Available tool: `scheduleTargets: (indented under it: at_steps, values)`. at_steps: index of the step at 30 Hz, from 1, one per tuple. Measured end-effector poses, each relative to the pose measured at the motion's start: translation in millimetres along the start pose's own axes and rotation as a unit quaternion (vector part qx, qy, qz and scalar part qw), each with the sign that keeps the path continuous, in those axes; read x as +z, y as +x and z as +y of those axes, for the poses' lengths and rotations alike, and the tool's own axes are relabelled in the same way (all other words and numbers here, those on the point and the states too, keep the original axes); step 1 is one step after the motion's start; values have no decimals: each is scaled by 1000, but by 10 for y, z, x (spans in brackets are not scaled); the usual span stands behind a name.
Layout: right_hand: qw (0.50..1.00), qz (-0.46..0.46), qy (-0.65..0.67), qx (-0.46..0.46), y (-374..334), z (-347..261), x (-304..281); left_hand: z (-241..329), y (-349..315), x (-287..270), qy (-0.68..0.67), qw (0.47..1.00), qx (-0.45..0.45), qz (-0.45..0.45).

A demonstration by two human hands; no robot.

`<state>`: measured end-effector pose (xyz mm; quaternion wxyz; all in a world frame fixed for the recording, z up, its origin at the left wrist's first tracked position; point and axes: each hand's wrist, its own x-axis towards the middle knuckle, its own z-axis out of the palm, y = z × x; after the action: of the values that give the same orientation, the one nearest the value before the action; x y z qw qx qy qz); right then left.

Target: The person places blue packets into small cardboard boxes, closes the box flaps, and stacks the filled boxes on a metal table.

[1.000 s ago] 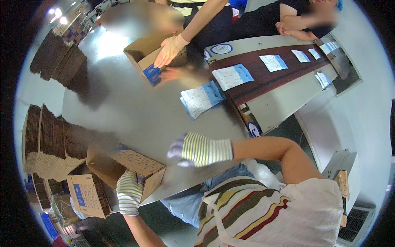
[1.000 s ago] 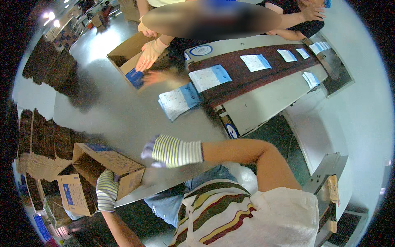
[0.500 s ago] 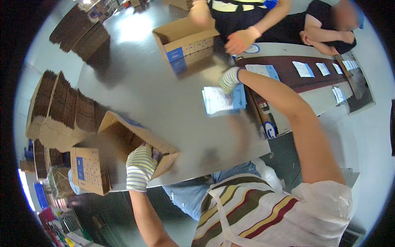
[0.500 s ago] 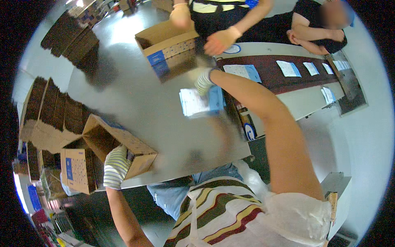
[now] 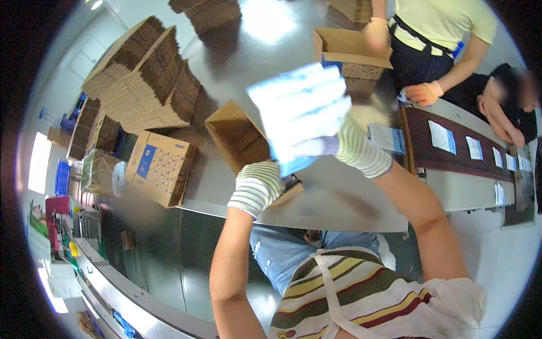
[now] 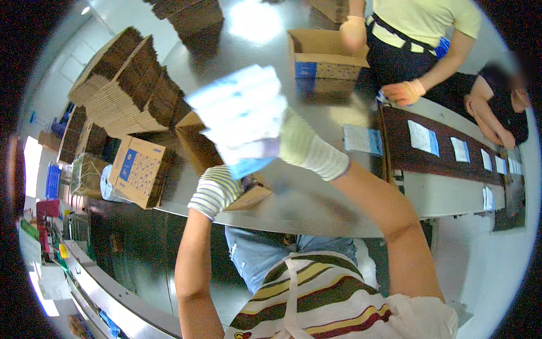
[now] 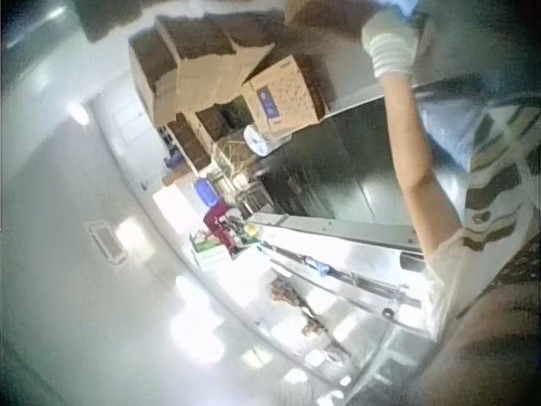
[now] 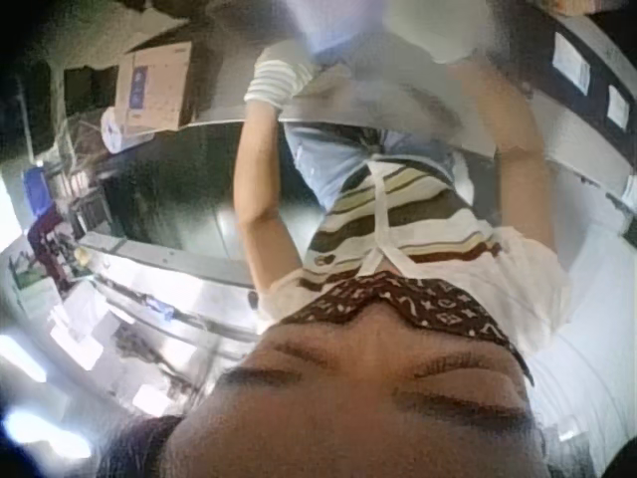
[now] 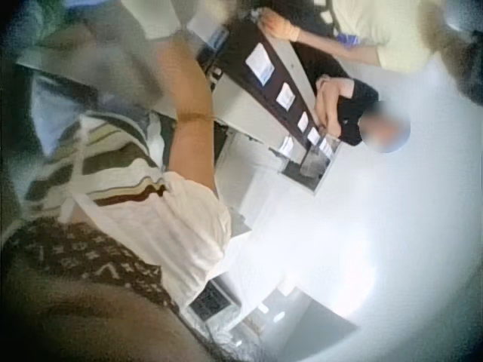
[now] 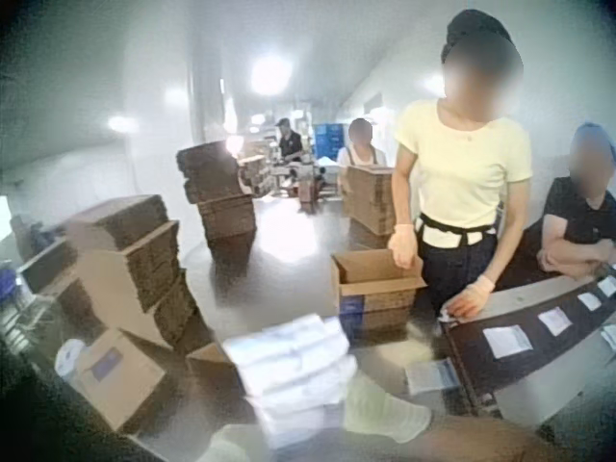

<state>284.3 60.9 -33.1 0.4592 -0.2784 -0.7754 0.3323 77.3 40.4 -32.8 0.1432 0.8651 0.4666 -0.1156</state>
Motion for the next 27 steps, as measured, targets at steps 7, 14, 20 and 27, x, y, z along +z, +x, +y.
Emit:
scheduleTargets:
  at_steps: [7,14,20,27]
  values:
    - [966,-97,-188,150,764,85,675,-39,277,246,-19,999,11,44]
    - [859,-297,-397,130,654,488,531,182,-40,-132,-7,981,86,176]
    - [845,-298,-432,105,687,259,512,-371,276,-646,-14,897,-46,439]
    - [949,-145,-281,-10,85,-607,385,-721,804,-109,84,991,-84,-62]
